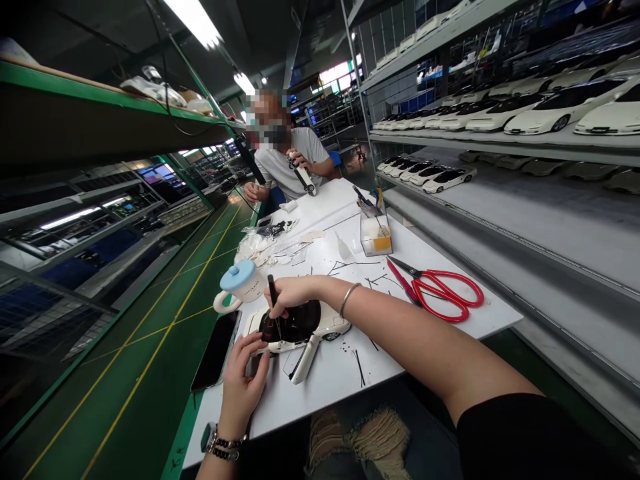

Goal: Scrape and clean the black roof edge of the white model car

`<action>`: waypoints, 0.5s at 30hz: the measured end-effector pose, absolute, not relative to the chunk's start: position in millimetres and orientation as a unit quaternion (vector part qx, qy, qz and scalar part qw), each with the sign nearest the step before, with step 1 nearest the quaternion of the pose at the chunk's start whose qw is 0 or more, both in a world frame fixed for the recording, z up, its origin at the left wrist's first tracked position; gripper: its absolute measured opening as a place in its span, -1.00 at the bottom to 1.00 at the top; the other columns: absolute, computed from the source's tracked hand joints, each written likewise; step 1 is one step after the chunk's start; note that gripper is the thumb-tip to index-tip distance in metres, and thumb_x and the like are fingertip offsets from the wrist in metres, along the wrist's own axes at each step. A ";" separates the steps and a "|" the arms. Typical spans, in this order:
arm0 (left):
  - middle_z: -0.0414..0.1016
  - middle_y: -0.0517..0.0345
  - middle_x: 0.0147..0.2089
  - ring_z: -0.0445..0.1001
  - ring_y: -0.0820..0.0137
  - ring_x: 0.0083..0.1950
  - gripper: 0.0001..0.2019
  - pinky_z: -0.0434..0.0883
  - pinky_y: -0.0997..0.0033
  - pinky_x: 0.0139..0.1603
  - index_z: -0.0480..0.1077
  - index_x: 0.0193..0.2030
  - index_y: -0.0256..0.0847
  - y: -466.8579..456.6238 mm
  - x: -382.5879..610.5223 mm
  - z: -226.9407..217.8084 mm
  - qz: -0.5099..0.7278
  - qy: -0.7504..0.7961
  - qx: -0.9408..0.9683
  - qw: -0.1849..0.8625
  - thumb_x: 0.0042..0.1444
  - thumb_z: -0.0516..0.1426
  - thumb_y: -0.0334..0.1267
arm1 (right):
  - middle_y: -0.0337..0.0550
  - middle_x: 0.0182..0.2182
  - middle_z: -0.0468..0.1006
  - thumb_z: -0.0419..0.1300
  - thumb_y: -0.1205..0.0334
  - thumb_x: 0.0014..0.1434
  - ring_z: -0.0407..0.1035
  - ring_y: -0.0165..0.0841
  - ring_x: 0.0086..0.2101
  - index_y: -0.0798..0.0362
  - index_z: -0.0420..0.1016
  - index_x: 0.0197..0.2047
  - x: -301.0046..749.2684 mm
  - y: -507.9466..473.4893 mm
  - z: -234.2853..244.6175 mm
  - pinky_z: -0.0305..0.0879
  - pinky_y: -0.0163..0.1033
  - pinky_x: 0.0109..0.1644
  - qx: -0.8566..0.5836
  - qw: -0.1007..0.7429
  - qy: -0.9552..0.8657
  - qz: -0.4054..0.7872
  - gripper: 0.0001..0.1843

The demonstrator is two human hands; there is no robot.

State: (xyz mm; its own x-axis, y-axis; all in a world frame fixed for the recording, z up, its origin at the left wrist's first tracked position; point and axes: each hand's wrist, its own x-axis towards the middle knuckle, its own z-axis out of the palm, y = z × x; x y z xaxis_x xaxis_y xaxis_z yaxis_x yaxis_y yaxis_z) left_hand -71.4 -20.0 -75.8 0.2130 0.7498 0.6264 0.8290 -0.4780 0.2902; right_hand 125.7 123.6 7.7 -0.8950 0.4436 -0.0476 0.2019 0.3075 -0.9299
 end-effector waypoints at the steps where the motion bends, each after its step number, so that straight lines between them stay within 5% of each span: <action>1: 0.40 0.01 -0.03 0.40 0.21 0.06 -0.86 0.21 -0.27 0.24 0.35 -0.14 -0.15 -20.1 -71.2 -75.6 -0.367 -0.507 -0.778 0.055 0.17 0.09 -0.39 | -0.38 -0.67 0.37 0.24 0.30 -0.04 0.29 -0.50 -0.52 0.08 0.27 -0.46 126.0 125.4 4.2 0.11 -0.38 -0.37 -0.203 0.113 -0.792 0.564 -0.83; 15: 0.38 -0.05 -0.01 0.36 0.16 0.09 -0.78 0.29 -0.17 0.16 0.36 -0.11 -0.18 -19.3 -57.2 -61.5 -0.361 -0.446 -0.811 0.116 0.09 0.17 -0.44 | -0.35 -0.71 0.41 0.28 0.29 -0.16 0.28 -0.50 -0.59 0.09 0.33 -0.51 137.8 112.0 -6.3 0.15 -0.37 -0.42 -0.211 0.134 -0.706 0.662 -0.83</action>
